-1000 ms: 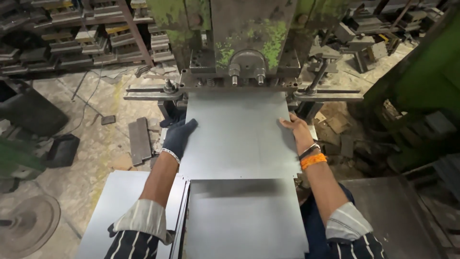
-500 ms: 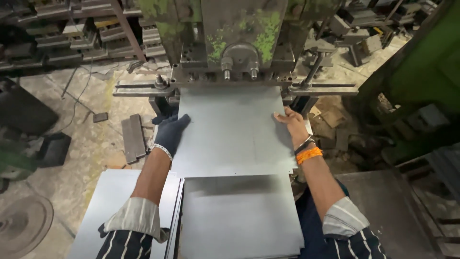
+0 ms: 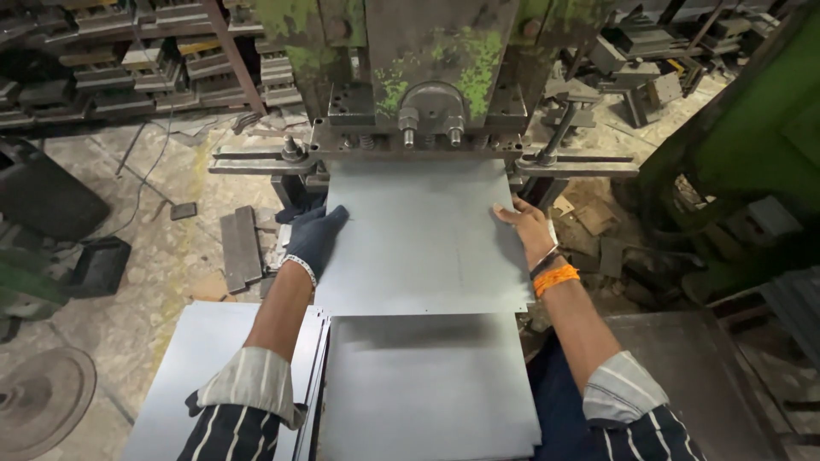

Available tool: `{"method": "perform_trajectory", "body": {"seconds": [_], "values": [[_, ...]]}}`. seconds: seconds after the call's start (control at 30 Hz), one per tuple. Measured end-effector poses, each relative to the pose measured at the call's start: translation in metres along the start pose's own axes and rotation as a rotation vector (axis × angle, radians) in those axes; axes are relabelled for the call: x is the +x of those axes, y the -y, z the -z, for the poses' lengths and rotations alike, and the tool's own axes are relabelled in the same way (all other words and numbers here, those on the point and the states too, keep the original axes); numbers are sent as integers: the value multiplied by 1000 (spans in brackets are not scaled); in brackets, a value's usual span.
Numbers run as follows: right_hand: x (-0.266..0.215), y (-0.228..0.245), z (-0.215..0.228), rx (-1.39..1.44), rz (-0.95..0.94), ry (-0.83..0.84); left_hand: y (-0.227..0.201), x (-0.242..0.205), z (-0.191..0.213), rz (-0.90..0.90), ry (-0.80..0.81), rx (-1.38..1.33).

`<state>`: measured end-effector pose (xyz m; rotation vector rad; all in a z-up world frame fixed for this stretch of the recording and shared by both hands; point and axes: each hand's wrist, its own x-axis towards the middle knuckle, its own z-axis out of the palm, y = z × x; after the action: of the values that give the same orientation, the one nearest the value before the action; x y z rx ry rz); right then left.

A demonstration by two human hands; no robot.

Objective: Operating an industrial stamping press to punch holes into rectangular metal sheets.

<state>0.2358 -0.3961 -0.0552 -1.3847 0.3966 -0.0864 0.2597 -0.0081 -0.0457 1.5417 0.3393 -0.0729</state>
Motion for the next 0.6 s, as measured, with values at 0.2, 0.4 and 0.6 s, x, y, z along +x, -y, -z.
{"method": "perform_trajectory", "body": {"seconds": [0.2,0.4,0.6], "values": [[39,-31,22,-20,-20,-25,-14,-17,2,12,-17,11],[30,-28,18,-9,-29,-42,-30,-40,-2,-2,-26,158],[26,-27,17,13,-32,-48,-10,-17,0,-24,-14,216]]}}
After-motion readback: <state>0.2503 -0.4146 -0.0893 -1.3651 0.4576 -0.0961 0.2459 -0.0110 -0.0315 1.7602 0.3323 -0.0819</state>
